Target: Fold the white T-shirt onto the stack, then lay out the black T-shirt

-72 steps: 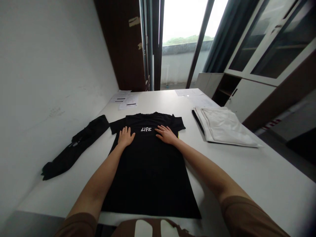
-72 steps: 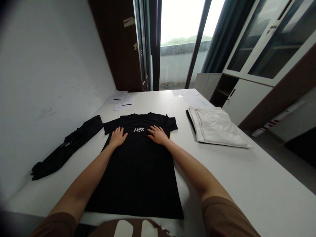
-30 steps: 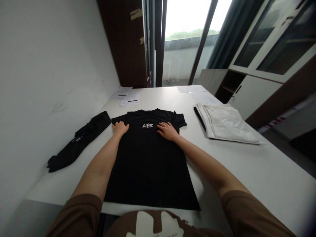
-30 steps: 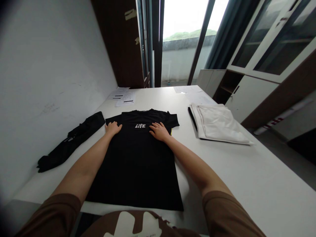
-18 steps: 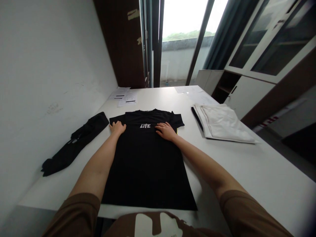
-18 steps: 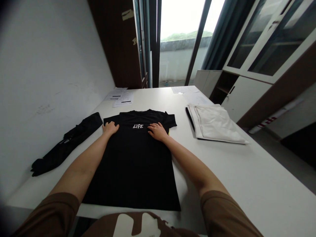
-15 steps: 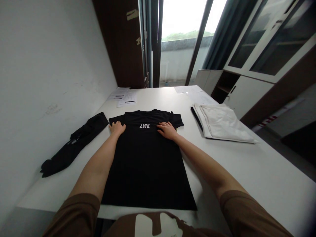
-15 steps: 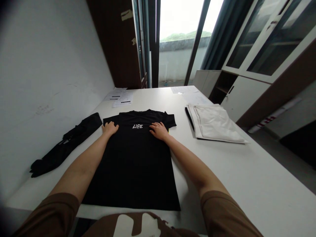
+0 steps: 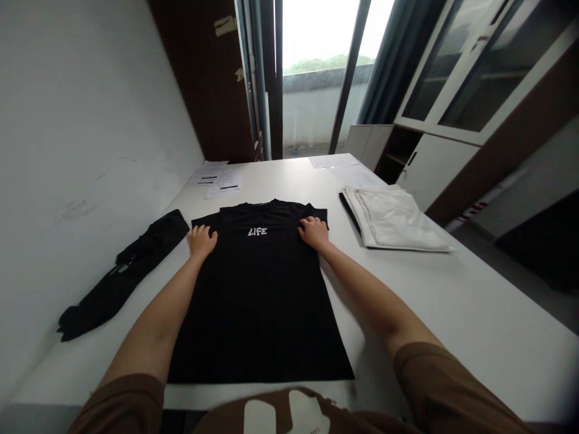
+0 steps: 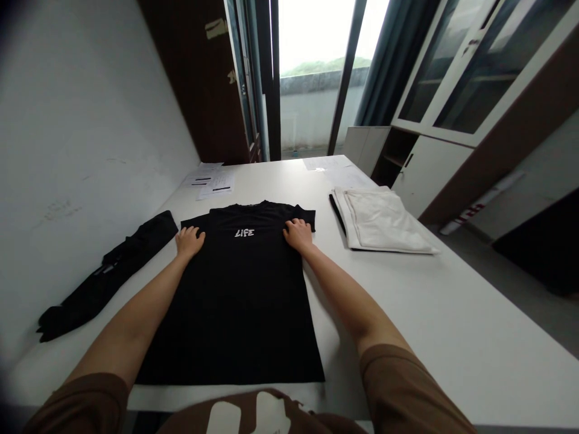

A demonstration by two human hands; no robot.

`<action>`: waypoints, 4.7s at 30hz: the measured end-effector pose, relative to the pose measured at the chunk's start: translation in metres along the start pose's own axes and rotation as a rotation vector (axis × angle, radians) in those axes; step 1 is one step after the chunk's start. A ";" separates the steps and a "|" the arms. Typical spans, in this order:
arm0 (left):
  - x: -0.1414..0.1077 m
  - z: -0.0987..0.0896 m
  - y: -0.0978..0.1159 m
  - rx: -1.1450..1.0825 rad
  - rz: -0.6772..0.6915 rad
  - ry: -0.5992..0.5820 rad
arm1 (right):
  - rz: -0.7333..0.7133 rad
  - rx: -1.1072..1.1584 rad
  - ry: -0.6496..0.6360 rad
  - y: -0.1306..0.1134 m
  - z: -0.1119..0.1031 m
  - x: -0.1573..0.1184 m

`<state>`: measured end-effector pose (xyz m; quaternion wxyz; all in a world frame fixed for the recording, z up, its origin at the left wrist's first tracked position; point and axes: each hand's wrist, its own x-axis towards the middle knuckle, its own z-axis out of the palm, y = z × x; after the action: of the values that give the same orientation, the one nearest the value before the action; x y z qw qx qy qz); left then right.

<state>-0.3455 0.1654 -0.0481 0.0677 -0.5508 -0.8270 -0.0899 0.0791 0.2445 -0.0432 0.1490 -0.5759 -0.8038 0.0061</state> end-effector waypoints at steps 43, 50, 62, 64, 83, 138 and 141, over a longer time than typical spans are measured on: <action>-0.279 -0.107 0.224 -0.294 1.456 -0.381 | 0.474 0.128 0.189 0.067 -0.015 0.017; -0.284 -0.106 0.222 -0.353 1.445 -0.418 | 0.407 0.187 0.173 0.065 -0.012 0.018; -0.218 -0.080 0.195 -0.348 0.992 -0.404 | 0.234 0.110 0.243 0.055 -0.008 0.015; -0.213 -0.072 0.192 -0.315 0.915 -0.416 | 0.184 0.078 0.255 0.049 -0.010 0.014; -0.189 -0.048 0.187 -0.302 0.808 -0.282 | -0.139 0.071 -0.222 -0.001 0.010 0.014; 0.009 -0.010 0.135 -0.238 0.370 -0.074 | -0.148 -0.010 -0.202 0.039 0.037 0.105; 0.045 -0.013 0.114 -0.187 0.231 -0.048 | -0.173 0.039 -0.150 0.047 0.039 0.104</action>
<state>-0.2569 0.2458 -0.0177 0.0060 -0.6483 -0.7474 -0.1449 0.0827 0.3628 -0.0655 0.0997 -0.4994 -0.8591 0.0518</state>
